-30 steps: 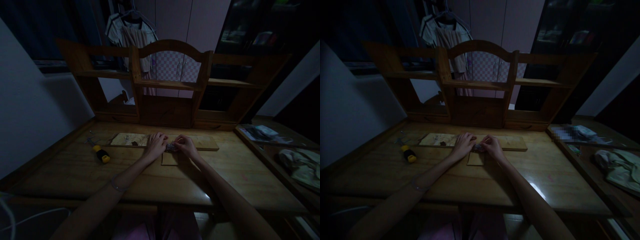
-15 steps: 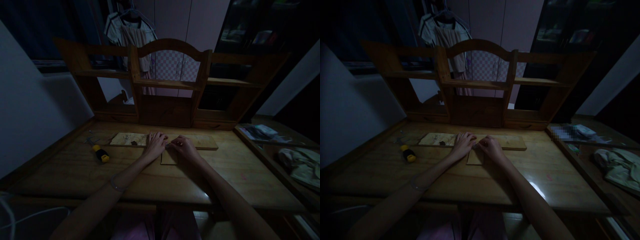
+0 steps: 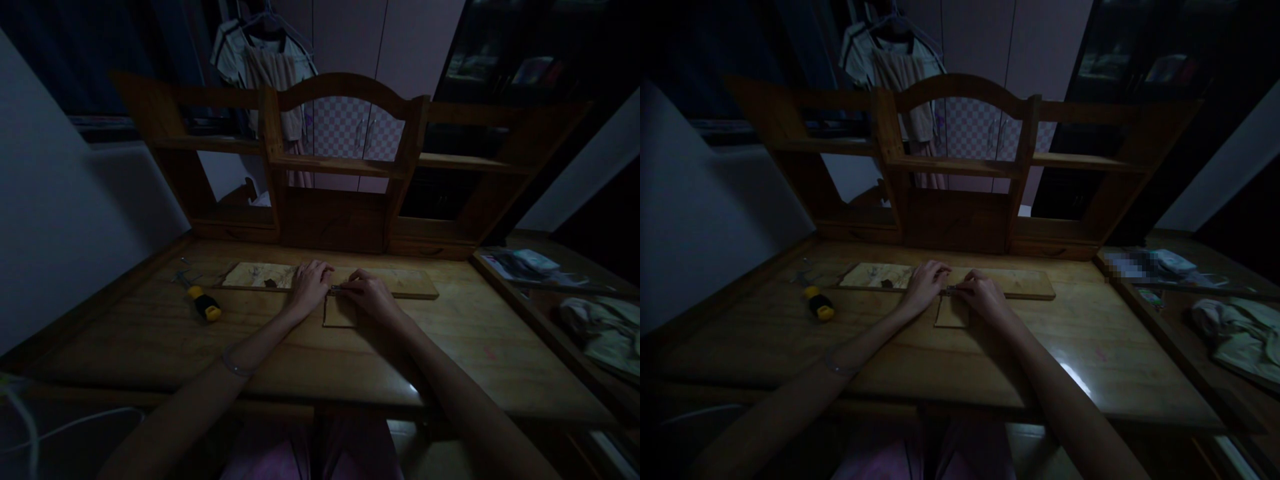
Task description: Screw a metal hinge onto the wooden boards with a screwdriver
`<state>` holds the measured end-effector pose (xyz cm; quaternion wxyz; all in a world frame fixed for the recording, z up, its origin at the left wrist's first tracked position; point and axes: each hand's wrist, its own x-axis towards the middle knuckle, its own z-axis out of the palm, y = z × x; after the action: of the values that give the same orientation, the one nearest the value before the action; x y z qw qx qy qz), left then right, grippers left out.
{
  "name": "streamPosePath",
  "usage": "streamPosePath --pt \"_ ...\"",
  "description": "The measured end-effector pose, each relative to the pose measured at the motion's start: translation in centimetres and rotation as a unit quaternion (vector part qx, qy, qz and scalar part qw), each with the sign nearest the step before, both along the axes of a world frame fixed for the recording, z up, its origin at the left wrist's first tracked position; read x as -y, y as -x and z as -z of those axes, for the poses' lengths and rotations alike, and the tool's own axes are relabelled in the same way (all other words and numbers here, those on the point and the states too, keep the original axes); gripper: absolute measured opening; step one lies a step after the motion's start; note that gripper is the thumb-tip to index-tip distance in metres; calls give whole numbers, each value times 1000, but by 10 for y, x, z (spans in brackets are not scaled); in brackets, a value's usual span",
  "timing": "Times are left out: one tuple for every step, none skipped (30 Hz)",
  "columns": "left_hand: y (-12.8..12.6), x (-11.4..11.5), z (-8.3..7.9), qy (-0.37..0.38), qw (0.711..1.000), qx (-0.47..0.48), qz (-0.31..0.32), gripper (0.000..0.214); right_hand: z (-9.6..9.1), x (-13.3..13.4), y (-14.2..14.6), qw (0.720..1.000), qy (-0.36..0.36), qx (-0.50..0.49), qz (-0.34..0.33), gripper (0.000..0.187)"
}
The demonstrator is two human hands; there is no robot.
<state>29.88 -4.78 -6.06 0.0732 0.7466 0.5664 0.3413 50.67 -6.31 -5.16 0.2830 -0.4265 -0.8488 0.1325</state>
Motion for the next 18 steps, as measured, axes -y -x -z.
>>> streamPosePath --pt "1 -1 0 0 1000 6 -2 24 0 0 0 1000 0 -2 0 20" --pt "1 -1 0 1 1000 11 -3 24 0 0 1 1000 1 -4 0 20" --pt "1 -2 0 3 1000 15 -2 24 1 0 1 1000 1 -6 -1 19" --pt "1 -2 0 5 1000 17 0 23 1 0 1 1000 1 -9 -1 19" --pt "1 -2 0 7 1000 18 2 23 2 -1 1 1000 0 -10 -2 19" --pt "1 -2 0 6 1000 18 2 22 3 -1 1 1000 0 -11 -1 18" --pt "1 -3 1 4 1000 18 0 22 3 -2 0 1000 -1 -11 -1 18" --pt "1 -3 1 1 1000 17 0 21 3 -2 0 1000 -2 -11 0 18" --pt "1 -3 2 -4 1000 17 0 20 4 -3 0 1000 -3 -11 2 18" --pt "1 -3 3 -7 1000 17 1 20 4 -3 0 1000 -4 -11 4 18" --pt "1 -4 3 -10 1000 18 1 19 4 -3 0 1000 -4 -10 6 18" --pt "1 -4 4 -11 1000 19 1 19 3 -3 0 1000 -4 -10 7 18" --pt "1 -5 5 -11 1000 22 1 19 3 -3 1 1000 -4 -9 8 18" --pt "1 -6 5 -10 1000 25 2 20 3 -3 1 1000 -3 -9 9 18" --pt "2 -6 6 -9 1000 29 4 20 3 -3 1 1000 -2 -7 9 18" --pt "2 -7 6 -8 999 32 6 20 3 -3 1 1000 -1 -7 9 18" --pt "2 -7 6 -9 999 34 8 20 3 -3 1 1000 0 -6 9 18" --pt "2 -8 6 -10 999 35 10 19 3 -3 1 1000 0 -7 9 18"
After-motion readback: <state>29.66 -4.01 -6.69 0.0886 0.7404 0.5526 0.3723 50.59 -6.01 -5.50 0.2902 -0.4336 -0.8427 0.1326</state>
